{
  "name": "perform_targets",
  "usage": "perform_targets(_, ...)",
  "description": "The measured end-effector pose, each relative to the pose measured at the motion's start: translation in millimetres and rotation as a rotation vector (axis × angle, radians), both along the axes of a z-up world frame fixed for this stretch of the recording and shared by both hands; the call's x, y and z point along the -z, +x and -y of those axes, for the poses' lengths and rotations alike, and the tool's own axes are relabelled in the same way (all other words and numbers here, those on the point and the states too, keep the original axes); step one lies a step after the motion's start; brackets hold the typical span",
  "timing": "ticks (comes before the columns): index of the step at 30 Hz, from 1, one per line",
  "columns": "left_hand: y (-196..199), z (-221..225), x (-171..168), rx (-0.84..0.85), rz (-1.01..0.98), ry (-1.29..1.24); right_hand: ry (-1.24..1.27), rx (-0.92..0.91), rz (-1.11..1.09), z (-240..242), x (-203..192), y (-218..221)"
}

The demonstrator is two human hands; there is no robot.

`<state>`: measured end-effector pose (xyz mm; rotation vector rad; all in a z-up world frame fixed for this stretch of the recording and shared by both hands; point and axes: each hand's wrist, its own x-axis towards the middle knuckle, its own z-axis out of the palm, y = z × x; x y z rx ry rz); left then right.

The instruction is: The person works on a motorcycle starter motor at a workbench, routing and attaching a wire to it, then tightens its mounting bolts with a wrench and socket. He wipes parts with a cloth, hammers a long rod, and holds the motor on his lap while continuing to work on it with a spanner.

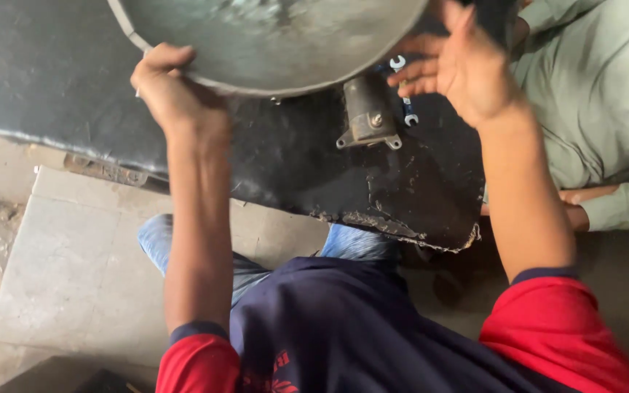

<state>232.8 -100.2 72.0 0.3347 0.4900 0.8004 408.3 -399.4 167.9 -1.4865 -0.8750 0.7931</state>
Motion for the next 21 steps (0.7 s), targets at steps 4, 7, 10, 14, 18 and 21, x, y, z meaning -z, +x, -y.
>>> perform_targets(4, 18.8, 34.8, -26.3, 0.074, -0.07, 0.049, 0.224, 0.181, -0.368, -12.8, -7.7, 5.7)
perform_targets(7, 20.7, 64.1, -22.1, 0.101, -0.132, 0.358, 0.377, 0.344, -0.373, 31.1, 15.4, 26.9)
perform_targets(10, 19.2, 92.7, -9.7, 0.272, -0.109, 0.8, 0.447, 0.576, -0.349, 84.1, 10.5, 11.5)
perform_targets(14, 19.6, 127.8, -40.6, 0.439, -0.317, 1.43, 0.376, 0.953, -0.309, 147.9, -4.6, -32.6)
perform_targets(18, 46.9, 152.7, -57.3, 0.531, -0.47, 1.794, 0.346, 1.052, -0.26, 208.5, -5.4, -68.4)
perform_targets(21, 72.5, 168.4, -71.3, 0.801, -0.622, 1.968, 0.34, 1.056, -0.187, 258.4, 7.4, -87.4)
